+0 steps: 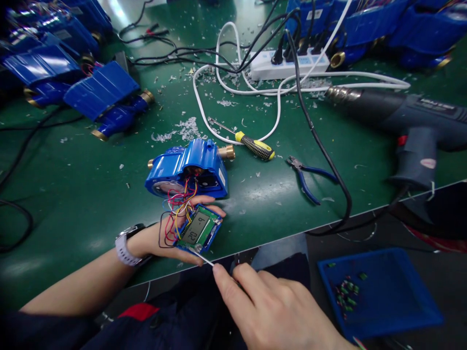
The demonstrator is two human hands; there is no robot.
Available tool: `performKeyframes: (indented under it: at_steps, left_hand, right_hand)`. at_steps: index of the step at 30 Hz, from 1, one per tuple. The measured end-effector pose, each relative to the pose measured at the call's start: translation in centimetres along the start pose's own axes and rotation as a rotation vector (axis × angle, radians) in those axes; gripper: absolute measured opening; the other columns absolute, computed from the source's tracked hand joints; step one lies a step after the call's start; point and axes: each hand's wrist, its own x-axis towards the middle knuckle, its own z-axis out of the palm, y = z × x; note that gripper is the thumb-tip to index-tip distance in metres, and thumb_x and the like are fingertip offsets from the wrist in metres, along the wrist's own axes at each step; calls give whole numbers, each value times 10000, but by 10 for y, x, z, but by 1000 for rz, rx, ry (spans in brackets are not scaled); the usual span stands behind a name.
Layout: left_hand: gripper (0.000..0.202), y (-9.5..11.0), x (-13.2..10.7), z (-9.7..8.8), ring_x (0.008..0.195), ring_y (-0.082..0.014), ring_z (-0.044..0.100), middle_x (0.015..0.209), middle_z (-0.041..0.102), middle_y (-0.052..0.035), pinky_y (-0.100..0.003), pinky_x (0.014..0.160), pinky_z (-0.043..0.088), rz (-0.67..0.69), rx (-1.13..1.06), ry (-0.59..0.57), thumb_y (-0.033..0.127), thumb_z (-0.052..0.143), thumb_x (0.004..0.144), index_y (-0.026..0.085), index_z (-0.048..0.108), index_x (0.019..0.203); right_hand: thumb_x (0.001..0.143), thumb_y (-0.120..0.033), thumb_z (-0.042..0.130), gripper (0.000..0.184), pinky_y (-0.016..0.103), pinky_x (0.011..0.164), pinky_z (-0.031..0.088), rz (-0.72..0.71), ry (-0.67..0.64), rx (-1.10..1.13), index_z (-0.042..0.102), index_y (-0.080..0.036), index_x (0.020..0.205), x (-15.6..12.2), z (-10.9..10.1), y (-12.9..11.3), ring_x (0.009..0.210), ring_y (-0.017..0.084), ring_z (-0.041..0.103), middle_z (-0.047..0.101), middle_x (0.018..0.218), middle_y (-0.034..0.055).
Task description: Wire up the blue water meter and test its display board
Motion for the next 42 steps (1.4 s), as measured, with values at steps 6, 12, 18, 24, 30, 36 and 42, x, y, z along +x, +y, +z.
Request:
performKeyframes:
  at_steps: [6, 12, 18, 24, 30, 36, 42]
  left_hand:
    - [763, 9, 4, 0, 1180, -288, 542, 1271, 539, -121, -406, 1030, 433, -13, 45, 34, 313, 858, 615, 233, 481, 1273]
    - [803, 4, 4, 1, 1191, -289, 538, 1279, 536, -128, -417, 1038, 429, -10, 18, 55, 290, 868, 606, 247, 448, 1289]
    - [789, 2, 3, 3, 1183, -283, 545, 1289, 524, -125, -403, 1022, 445, -7, 13, 47, 252, 871, 602, 252, 458, 1274]
    - [809, 1, 2, 4, 1187, -279, 545, 1316, 523, -125, -408, 1027, 435, -33, 11, 62, 219, 871, 599, 250, 458, 1294]
    - [899, -1, 0, 5, 1197, -288, 551, 1324, 511, -126, -402, 1032, 428, -29, 6, 48, 195, 874, 584, 264, 397, 1344]
    - [971, -4, -2, 5, 1162, -280, 575, 1305, 528, -128, -402, 1002, 453, -19, 12, 45, 212, 868, 595, 279, 321, 1394]
    - [850, -3, -1, 6, 1158, -293, 569, 1272, 556, -135, -421, 996, 458, 11, 31, 90, 292, 890, 558, 237, 455, 1286]
  right_hand:
    - [849, -38, 345, 503, 252, 363, 451, -20, -4, -122, 501, -99, 1323, 5, 0, -6, 516, 136, 602, 659, 854, 41]
    - [821, -19, 372, 496, 249, 325, 391, -2, 33, -154, 531, -85, 1287, 5, -1, -11, 452, 119, 560, 639, 765, 30]
    - [762, 5, 356, 566, 227, 384, 424, 44, 30, -113, 537, -113, 1285, 4, -1, -10, 508, 110, 598, 676, 883, 53]
    - [811, -38, 395, 504, 250, 381, 405, 12, 47, -246, 521, -34, 1298, 5, 11, -19, 536, 159, 603, 666, 824, 95]
    - [792, -26, 392, 541, 249, 519, 497, 151, 53, 34, 522, -149, 1303, 1, 6, -13, 686, 157, 660, 667, 940, 61]
    - [708, 25, 366, 668, 242, 533, 511, 105, 40, 42, 469, -163, 1341, -3, 6, -9, 695, 150, 676, 682, 985, 50]
    - [670, 10, 378, 640, 259, 370, 394, 50, 42, -48, 523, -103, 1283, 4, 3, -10, 499, 147, 618, 677, 840, 54]
